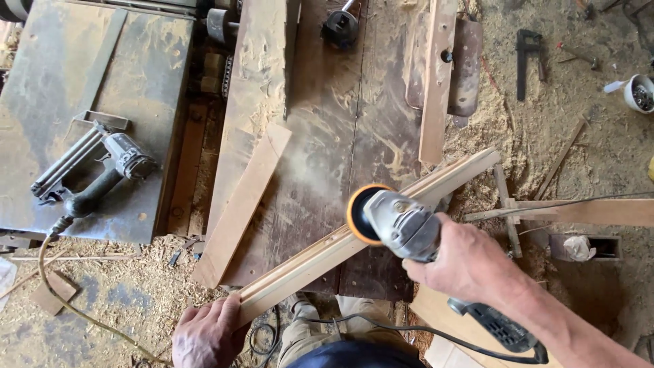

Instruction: Sanding decorative wooden panels and trim pieces using a handheld angle grinder with a sanding disc.

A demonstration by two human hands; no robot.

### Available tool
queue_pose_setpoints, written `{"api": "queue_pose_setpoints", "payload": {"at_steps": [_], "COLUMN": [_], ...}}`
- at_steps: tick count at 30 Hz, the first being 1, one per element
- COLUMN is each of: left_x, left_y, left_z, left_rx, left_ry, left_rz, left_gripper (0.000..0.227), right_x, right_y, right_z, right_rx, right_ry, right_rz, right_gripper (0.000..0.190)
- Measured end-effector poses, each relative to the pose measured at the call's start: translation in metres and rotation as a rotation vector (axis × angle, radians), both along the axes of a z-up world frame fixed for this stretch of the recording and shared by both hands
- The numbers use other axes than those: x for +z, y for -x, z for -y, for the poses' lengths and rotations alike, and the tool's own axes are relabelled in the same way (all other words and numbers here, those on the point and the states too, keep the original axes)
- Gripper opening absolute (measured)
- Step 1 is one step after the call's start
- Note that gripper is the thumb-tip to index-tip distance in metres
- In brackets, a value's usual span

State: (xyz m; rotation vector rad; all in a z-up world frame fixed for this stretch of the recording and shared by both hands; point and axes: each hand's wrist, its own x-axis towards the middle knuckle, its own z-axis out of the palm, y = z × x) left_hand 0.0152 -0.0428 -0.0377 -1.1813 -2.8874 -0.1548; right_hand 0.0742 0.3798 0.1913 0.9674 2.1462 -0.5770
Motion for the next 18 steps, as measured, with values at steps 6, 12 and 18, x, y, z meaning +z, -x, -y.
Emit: {"api": "queue_pose_setpoints", "payload": {"at_steps": [6,12,18], "left_x": [0.007,-0.002,-0.004], "left_y": [-0.001,-0.001,0.003], "left_z": [-0.011,-0.011,-0.012], "left_rx": [0.002,-0.013,0.012], "left_ry": [-0.049,-0.087,-0.049], "left_rz": [-0.035,-0.07,-0.045], "left_gripper": [0.048,0.048,0.048], "right_x": [-0.009,-0.01,-0.02], "right_y": [0.004,0.013,-0.006], "right_z": [0.042,0.092,0.097], "right_rx": [0.148,0.328,0.449], "right_ry": [0.043,0.145,0.176], "right_rz": [0.037,0.03,-0.084], "right_gripper": [0.075,0.069,0.062]}}
